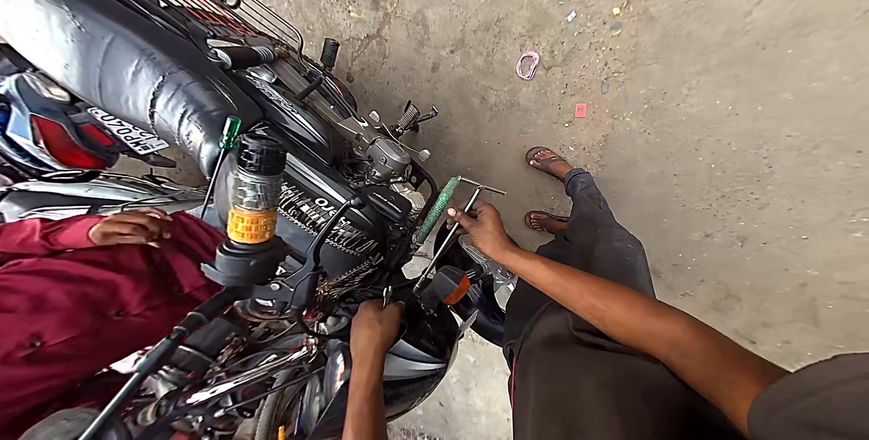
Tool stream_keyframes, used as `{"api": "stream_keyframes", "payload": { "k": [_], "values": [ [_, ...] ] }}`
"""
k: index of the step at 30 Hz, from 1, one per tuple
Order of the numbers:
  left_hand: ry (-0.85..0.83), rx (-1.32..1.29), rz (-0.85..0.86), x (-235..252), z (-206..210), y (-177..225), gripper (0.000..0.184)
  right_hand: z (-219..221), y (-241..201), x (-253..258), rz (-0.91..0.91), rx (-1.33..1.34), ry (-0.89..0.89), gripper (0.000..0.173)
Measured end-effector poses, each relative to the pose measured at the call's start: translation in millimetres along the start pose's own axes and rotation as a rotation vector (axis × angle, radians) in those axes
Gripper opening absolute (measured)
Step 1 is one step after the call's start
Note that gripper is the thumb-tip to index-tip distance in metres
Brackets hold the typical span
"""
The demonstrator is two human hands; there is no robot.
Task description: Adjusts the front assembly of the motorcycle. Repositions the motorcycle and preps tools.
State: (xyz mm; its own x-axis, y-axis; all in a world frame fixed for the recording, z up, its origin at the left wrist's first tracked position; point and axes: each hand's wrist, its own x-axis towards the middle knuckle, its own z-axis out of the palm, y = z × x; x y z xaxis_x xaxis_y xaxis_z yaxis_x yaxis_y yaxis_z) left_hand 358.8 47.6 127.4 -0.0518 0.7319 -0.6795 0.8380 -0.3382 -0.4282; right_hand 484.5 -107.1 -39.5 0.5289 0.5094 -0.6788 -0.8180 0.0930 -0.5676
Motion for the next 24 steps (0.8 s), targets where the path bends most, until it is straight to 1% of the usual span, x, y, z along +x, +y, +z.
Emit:
{"api": "stream_keyframes", "payload": {
  "k": [1, 2, 3, 4, 5, 7, 9, 11, 13, 14, 15, 17, 18, 19, 20, 22, 24],
  "values": [
    [-0.011, 0.001, -0.003, 0, 0, 3, 0.034, -7, -4, -1, 0.007, -0.011, -0.104, 0.017],
    [-0.025, 0.004, -0.007, 0, -1, 5, 0.034, -15, -8, -2, 0.017, -0.012, -0.190, 0.023],
    [-0.033, 0.002, -0.010, -1, -2, 6, 0.034, -18, -9, -4, 0.026, -0.004, -0.224, 0.026],
    [-0.038, 0.001, -0.012, -2, -3, 6, 0.034, -19, -8, -6, 0.027, 0.016, -0.201, 0.024],
    [-0.040, 0.002, -0.013, -2, -4, 6, 0.034, -16, -4, -8, 0.026, 0.035, -0.139, 0.022],
    [-0.040, -0.001, -0.014, -3, -5, 6, 0.035, -5, 3, -12, 0.027, 0.040, 0.036, 0.017],
    [-0.049, 0.001, -0.025, -7, -6, 9, 0.034, 7, 10, -14, 0.042, 0.000, 0.159, 0.024],
    [-0.053, 0.000, -0.039, -9, -8, 11, 0.032, 13, 14, -9, 0.058, -0.051, 0.165, 0.026],
    [-0.061, -0.019, -0.040, -10, -10, 12, 0.032, 11, 13, -2, 0.029, -0.143, 0.058, 0.018],
    [-0.064, -0.023, -0.039, -10, -10, 12, 0.032, 7, 12, -2, 0.005, -0.160, -0.009, 0.015],
    [-0.066, -0.029, -0.039, -10, -10, 11, 0.033, 3, 10, -2, -0.004, -0.132, -0.087, 0.015],
    [-0.062, -0.034, -0.039, -10, -9, 12, 0.033, -9, 2, 0, 0.026, -0.014, -0.256, 0.027],
    [-0.061, -0.032, -0.038, -10, -8, 12, 0.033, -12, -1, -1, 0.050, 0.026, -0.297, 0.032],
    [-0.059, -0.031, -0.036, -10, -8, 11, 0.032, -13, -2, -3, 0.068, 0.038, -0.298, 0.032],
    [-0.059, -0.030, -0.034, -10, -9, 11, 0.032, -11, -2, -4, 0.074, 0.038, -0.254, 0.028],
    [-0.059, -0.034, -0.036, -10, -8, 11, 0.032, 0, 4, -6, 0.073, 0.013, -0.060, 0.017],
    [-0.057, -0.030, -0.041, -10, -8, 11, 0.032, 10, 10, -4, 0.057, -0.030, 0.103, 0.017]
  ]
}}
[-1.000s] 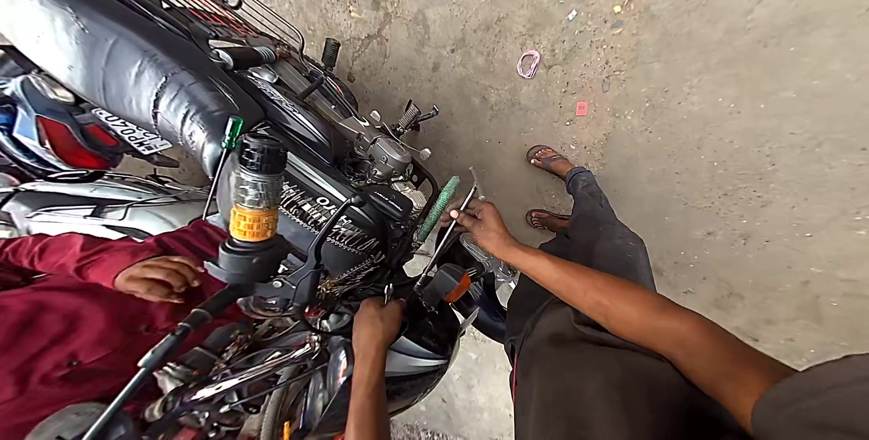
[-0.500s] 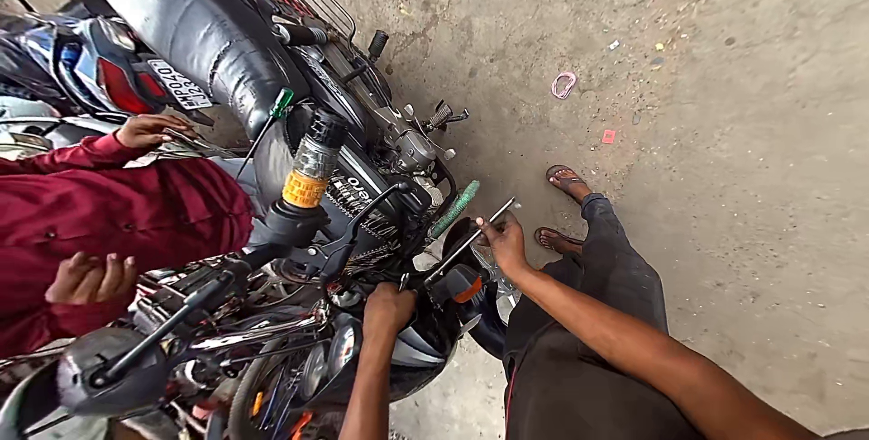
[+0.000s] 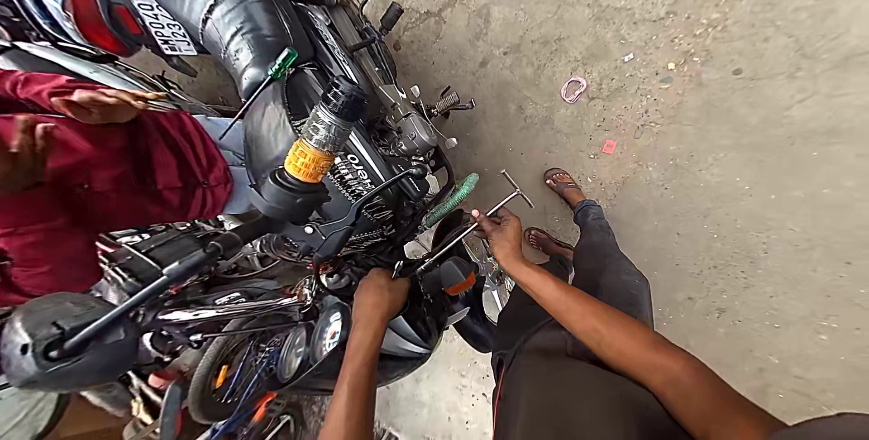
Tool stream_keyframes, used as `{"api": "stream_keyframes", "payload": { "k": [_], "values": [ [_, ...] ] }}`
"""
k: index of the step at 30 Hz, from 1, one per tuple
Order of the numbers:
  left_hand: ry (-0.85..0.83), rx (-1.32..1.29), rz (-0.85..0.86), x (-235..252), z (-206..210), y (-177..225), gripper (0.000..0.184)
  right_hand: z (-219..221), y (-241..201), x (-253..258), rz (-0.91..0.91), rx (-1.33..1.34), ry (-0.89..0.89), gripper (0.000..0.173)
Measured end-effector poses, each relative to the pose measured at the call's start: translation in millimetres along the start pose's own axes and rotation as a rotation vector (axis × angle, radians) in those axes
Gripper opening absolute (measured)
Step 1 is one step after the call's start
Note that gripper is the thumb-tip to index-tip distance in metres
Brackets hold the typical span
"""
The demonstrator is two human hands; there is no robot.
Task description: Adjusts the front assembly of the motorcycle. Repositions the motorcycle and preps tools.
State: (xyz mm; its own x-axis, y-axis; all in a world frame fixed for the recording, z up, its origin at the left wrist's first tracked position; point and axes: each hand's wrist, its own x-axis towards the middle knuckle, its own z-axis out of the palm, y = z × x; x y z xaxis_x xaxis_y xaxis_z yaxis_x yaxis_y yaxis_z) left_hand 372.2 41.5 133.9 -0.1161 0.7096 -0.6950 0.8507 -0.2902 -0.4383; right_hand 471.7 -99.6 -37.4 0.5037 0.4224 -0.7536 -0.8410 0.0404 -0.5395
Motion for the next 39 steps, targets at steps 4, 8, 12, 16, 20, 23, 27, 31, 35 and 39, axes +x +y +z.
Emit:
{"api": "stream_keyframes", "payload": {
  "k": [4, 8, 12, 16, 20, 23, 27, 31, 35, 39],
  "values": [
    [-0.011, 0.011, 0.012, 1, -1, -1, 0.033, -2, 2, 0, -0.045, -0.057, -0.169, 0.018],
    [-0.028, 0.002, 0.010, 3, -1, -1, 0.032, -16, -9, -2, 0.013, 0.040, -0.409, 0.033],
    [-0.029, -0.006, 0.004, 4, -1, -3, 0.032, 0, 0, -9, 0.000, 0.054, -0.145, 0.017],
    [0.077, 0.060, -0.011, -13, -4, 8, 0.033, 4, 0, -6, 0.027, 0.028, -0.100, 0.019],
    [0.309, 0.091, 0.206, -37, 9, 59, 0.026, -1, -3, -6, 0.018, -0.052, -0.100, 0.019],
    [0.228, 0.036, 0.402, -37, 37, 103, 0.027, -8, -6, -6, -0.040, -0.307, -0.126, 0.018],
    [0.175, -0.094, 0.417, -32, 56, 114, 0.021, -38, -34, -3, 0.042, -0.702, -0.320, 0.031],
    [0.179, -0.087, 0.433, -28, 60, 108, 0.019, -84, -89, -10, -0.328, -1.157, -0.212, 0.026],
    [0.142, 0.001, 0.412, -20, 57, 116, 0.022, -100, -113, 30, -0.765, -1.448, -0.435, 0.042],
    [0.122, 0.044, 0.380, -12, 61, 117, 0.026, -59, -126, 61, -0.104, -1.382, -0.443, 0.053]
  ]
}}
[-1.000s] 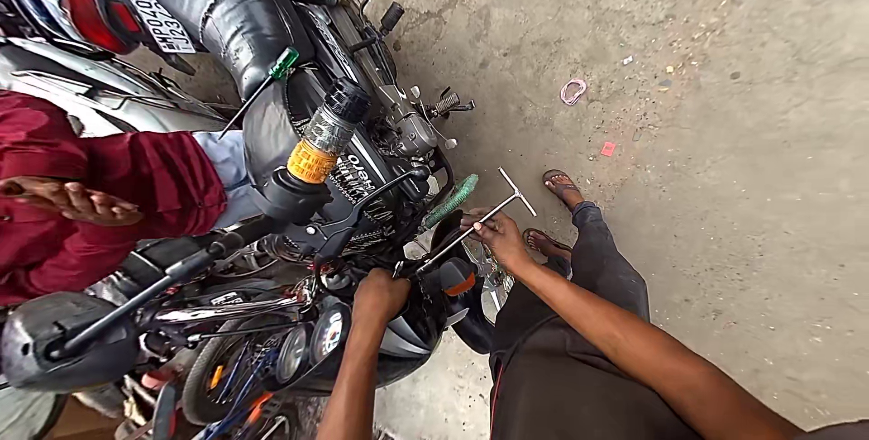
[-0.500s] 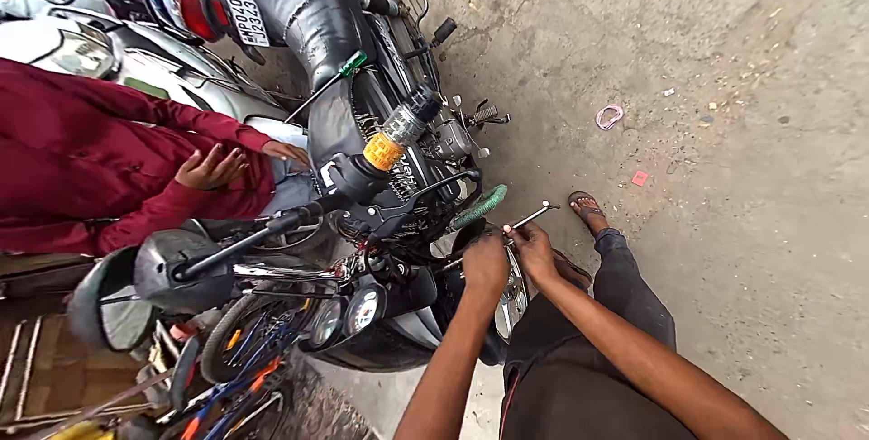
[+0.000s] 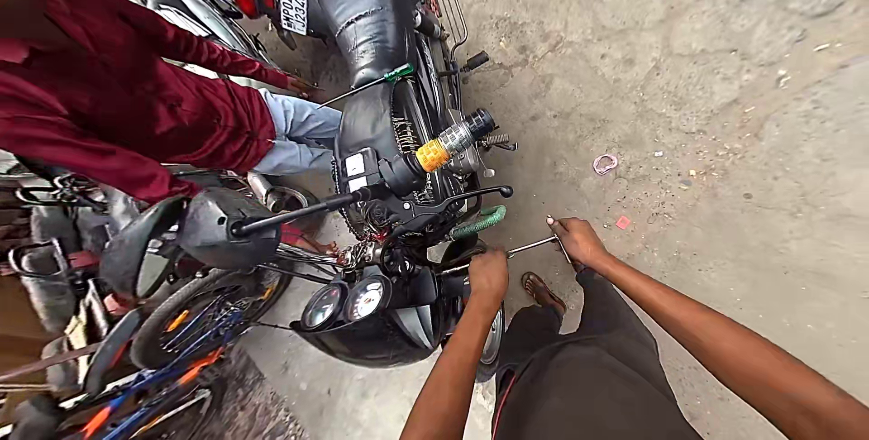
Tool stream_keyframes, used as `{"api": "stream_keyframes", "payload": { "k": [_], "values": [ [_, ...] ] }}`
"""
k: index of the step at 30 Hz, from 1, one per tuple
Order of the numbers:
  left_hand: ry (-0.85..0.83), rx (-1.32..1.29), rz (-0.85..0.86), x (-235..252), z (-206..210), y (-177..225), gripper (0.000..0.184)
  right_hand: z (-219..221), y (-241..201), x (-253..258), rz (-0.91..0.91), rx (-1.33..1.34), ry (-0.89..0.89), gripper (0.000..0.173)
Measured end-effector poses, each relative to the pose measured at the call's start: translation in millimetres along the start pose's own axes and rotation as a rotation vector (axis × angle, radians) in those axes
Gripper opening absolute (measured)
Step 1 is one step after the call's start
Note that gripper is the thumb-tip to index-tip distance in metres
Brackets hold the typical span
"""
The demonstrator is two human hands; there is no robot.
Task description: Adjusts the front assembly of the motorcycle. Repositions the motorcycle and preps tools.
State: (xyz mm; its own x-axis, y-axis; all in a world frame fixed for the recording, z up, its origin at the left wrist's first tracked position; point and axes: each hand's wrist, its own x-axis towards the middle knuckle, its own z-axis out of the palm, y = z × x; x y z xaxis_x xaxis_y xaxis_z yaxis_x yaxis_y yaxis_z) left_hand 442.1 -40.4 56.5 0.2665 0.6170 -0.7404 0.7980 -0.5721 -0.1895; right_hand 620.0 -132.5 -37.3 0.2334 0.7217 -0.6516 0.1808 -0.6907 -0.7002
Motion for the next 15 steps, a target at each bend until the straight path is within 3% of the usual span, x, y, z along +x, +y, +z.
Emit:
{"api": "stream_keyframes", "payload": {
  "k": [2, 3, 4, 5, 7, 9, 11, 13, 15],
  "values": [
    [-0.004, -0.003, -0.005, -1, 5, -1, 0.025, 1, 1, 19, 0.410, 0.376, -0.197, 0.051],
    [0.016, -0.014, 0.003, -3, 7, -2, 0.023, -1, 6, 22, 0.477, 0.445, -0.244, 0.050],
    [0.022, -0.023, 0.008, -2, 5, -1, 0.022, -6, 12, 23, 0.429, 0.401, -0.253, 0.047],
    [0.016, -0.028, 0.006, -1, 3, 0, 0.022, -12, 18, 20, 0.282, 0.256, -0.216, 0.040],
    [-0.003, -0.039, -0.003, -5, 4, -1, 0.023, -21, 38, 0, -0.191, -0.112, -0.097, 0.022],
    [-0.007, -0.063, -0.014, -3, 2, 0, 0.023, -32, 57, -6, -0.643, -0.366, -0.042, 0.040],
    [-0.014, -0.088, -0.021, -2, 2, 1, 0.024, -34, 59, -5, -0.808, -0.430, -0.008, 0.040],
    [-0.023, -0.086, -0.040, -2, 1, 1, 0.024, -27, 43, 0, -0.629, -0.282, -0.004, 0.037],
    [-0.007, -0.079, -0.052, -5, 2, -2, 0.024, -11, 16, 10, -0.051, 0.068, -0.140, 0.057]
  ]
}}
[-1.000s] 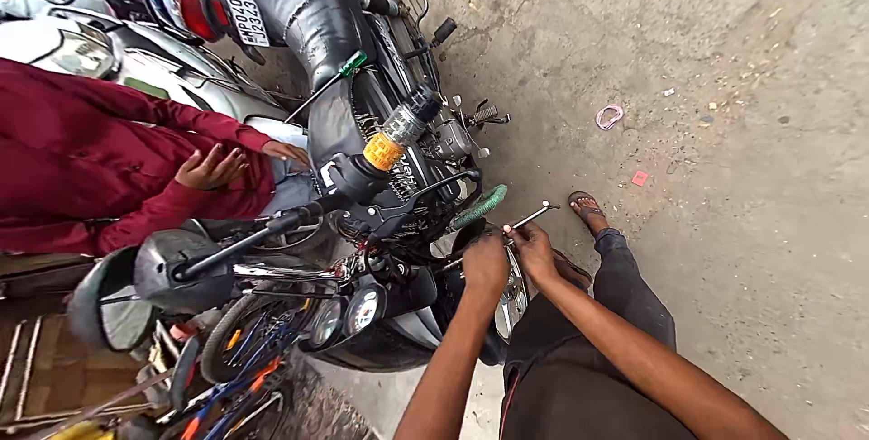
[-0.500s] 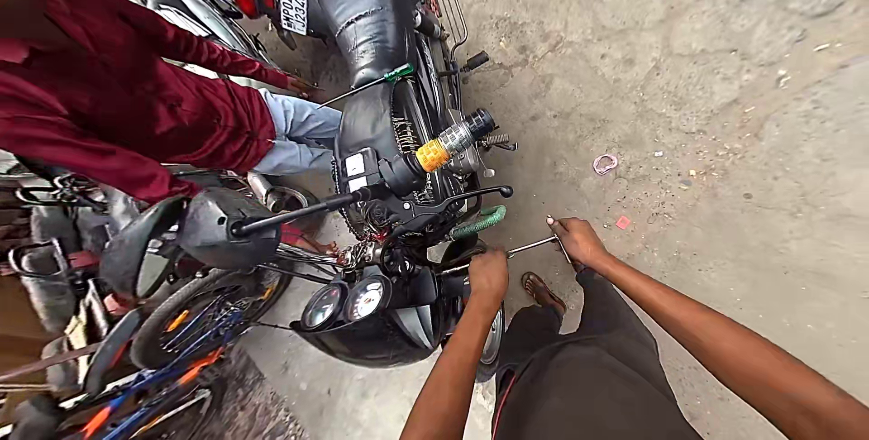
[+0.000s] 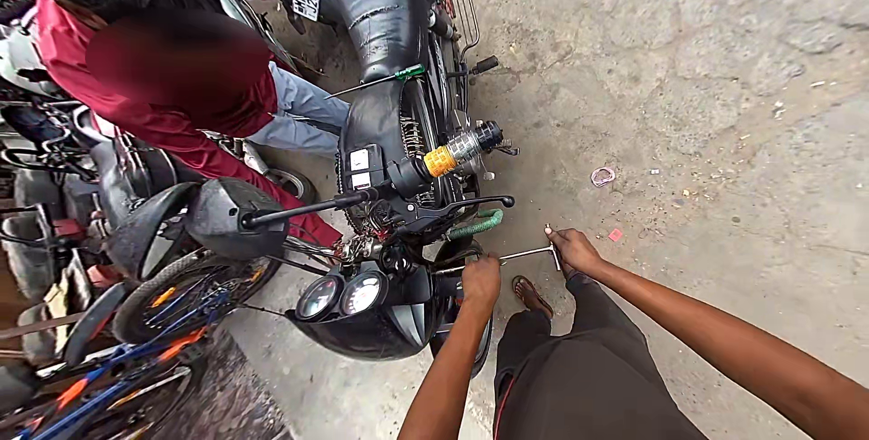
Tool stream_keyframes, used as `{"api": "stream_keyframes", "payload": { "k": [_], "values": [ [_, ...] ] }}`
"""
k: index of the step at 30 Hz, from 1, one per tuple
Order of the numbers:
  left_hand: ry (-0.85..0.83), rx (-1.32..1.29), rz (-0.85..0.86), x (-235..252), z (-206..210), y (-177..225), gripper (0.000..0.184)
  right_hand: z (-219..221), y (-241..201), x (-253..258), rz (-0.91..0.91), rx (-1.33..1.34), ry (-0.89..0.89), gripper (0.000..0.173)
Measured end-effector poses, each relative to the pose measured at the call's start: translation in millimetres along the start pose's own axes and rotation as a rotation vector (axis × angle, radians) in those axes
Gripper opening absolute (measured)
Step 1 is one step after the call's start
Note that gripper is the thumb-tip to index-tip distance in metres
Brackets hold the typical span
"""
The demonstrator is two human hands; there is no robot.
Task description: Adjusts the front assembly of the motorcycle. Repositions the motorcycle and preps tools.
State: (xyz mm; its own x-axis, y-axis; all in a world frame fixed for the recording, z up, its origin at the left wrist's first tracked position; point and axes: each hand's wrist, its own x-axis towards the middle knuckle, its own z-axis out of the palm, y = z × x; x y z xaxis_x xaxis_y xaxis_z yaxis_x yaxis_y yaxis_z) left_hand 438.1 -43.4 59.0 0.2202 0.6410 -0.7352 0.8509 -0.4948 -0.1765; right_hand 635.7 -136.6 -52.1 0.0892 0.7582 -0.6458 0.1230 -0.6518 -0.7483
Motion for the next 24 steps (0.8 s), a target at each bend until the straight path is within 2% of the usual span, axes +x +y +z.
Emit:
{"api": "stream_keyframes", "payload": {
  "k": [1, 2, 3, 4, 6, 8, 9, 10, 11, 12, 14, 16, 17, 18, 19, 20, 21, 22, 23, 24],
  "values": [
    [0.008, 0.006, -0.003, -1, 1, -2, 0.023, 8, -3, 10, 0.259, 0.228, -0.048, 0.059],
    [0.004, 0.013, -0.005, 0, 1, -3, 0.023, 8, -5, 16, 0.423, 0.349, -0.080, 0.058],
    [-0.006, 0.021, -0.005, 2, 0, -1, 0.023, 2, -4, 17, 0.460, 0.324, -0.101, 0.056],
    [-0.015, 0.029, -0.005, 5, -1, 0, 0.024, -6, -3, 14, 0.371, 0.172, -0.097, 0.048],
    [-0.026, 0.021, -0.009, 5, 0, -1, 0.025, -17, 12, -1, -0.079, -0.323, -0.012, 0.018],
    [-0.023, 0.013, -0.010, 9, -1, -1, 0.026, -30, 24, -6, -0.489, -0.635, 0.004, 0.042],
    [-0.032, 0.009, -0.012, 10, -2, 0, 0.027, -33, 26, -5, -0.588, -0.702, 0.014, 0.045],
    [-0.039, 0.004, -0.015, 10, -2, 1, 0.027, -33, 25, -4, -0.606, -0.708, 0.020, 0.042],
    [-0.045, 0.005, -0.017, 9, -2, 0, 0.027, -28, 21, -2, -0.548, -0.656, 0.026, 0.041],
    [-0.046, 0.006, -0.021, 10, -2, 0, 0.027, -20, 14, 2, -0.399, -0.535, 0.014, 0.049],
    [-0.059, 0.007, -0.031, 10, 1, -1, 0.027, -3, 4, 14, 0.073, -0.191, -0.083, 0.065],
    [-0.082, 0.010, -0.037, 10, 3, -1, 0.027, 3, 5, 24, 0.471, 0.192, -0.204, 0.055],
    [-0.094, 0.008, -0.038, 7, 5, -1, 0.027, 2, 6, 22, 0.555, 0.258, -0.232, 0.052],
    [-0.104, 0.009, -0.037, 6, 5, 0, 0.027, -1, 6, 19, 0.537, 0.206, -0.242, 0.052],
    [-0.107, 0.004, -0.035, 6, 4, 0, 0.028, -6, 7, 17, 0.417, 0.039, -0.220, 0.051],
    [-0.105, -0.006, -0.033, 5, 5, -1, 0.028, -9, 10, 11, 0.220, -0.174, -0.157, 0.042],
    [-0.101, -0.014, -0.032, 4, 7, -1, 0.027, -13, 15, 2, -0.022, -0.372, -0.099, 0.021],
    [-0.095, -0.025, -0.031, 4, 6, -1, 0.027, -21, 20, -4, -0.254, -0.533, -0.081, 0.023],
    [-0.090, -0.036, -0.030, 5, 6, -1, 0.026, -28, 25, -7, -0.454, -0.645, -0.090, 0.037],
    [-0.083, -0.042, -0.024, 4, 6, -2, 0.026, -31, 30, -9, -0.602, -0.690, -0.104, 0.043]
  ]
}}
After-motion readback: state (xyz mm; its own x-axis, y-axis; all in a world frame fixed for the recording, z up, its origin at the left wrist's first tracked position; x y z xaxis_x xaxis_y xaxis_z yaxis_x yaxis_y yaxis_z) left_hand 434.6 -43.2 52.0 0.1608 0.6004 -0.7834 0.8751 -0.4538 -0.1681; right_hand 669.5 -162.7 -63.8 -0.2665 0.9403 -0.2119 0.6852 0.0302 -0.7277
